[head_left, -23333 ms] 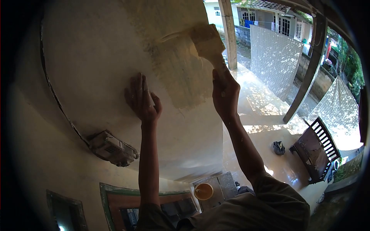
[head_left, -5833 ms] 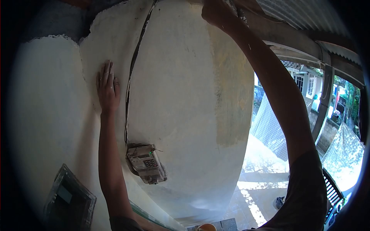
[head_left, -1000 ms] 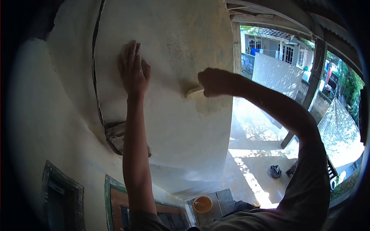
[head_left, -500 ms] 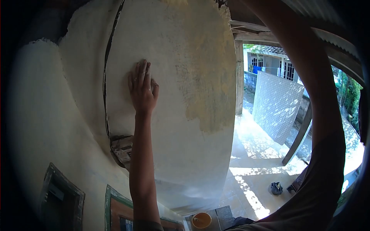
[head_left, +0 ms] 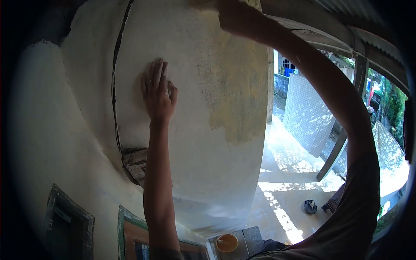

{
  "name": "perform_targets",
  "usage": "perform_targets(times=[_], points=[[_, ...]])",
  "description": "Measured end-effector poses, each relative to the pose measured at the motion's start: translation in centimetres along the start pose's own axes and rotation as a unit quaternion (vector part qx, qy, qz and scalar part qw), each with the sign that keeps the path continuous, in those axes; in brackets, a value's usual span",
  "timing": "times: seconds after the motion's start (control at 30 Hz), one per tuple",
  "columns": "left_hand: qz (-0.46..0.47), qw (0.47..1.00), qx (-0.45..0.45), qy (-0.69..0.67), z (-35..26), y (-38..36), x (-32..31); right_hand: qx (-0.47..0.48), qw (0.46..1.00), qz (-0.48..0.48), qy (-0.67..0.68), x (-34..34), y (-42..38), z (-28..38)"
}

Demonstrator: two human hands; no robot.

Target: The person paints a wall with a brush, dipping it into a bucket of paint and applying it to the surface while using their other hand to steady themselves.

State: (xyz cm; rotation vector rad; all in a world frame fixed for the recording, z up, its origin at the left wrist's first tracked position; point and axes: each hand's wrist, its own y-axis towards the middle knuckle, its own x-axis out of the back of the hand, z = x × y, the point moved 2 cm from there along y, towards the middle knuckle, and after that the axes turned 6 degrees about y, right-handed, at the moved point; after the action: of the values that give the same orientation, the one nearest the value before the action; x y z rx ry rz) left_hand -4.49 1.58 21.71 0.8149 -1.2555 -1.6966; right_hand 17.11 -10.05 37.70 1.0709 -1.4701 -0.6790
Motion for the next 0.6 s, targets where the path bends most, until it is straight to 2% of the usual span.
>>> perform_targets(times=[0.07,0.1,0.2,0.3,0.33,0.47,0.57,0.6], points=[[-0.004,1.000,-0.001,-0.006,0.0,0.0,0.2,0.035,0.996,0.056,-0.054,0.0,-5.5,2.8],[-0.003,1.000,-0.001,-0.013,-0.1,0.1,0.4,0.035,0.989,0.124,-0.069,-0.4,-7.8,3.4],[-0.003,1.000,0.000,-0.023,-0.2,0.1,0.4,0.003,0.970,0.245,-0.011,-2.2,-14.9,4.9],[-0.003,1.000,0.001,-0.022,-0.2,0.0,0.3,0.057,0.944,0.325,0.003,-3.8,-22.0,6.3],[-0.004,1.000,0.002,-0.017,-0.2,0.1,0.3,0.043,0.933,0.357,0.017,-4.2,-23.8,6.9],[-0.006,1.000,0.004,-0.008,-0.2,0.0,0.2,-0.027,0.833,0.531,0.150,-4.3,-25.0,7.2],[-0.009,1.000,0.004,-0.011,-0.2,0.1,0.2,-0.025,0.828,0.544,0.133,-5.5,-22.4,6.5],[-0.009,1.000,0.001,-0.015,-0.1,0.1,0.2,-0.065,0.826,0.548,0.116,-5.8,-20.7,5.9]])
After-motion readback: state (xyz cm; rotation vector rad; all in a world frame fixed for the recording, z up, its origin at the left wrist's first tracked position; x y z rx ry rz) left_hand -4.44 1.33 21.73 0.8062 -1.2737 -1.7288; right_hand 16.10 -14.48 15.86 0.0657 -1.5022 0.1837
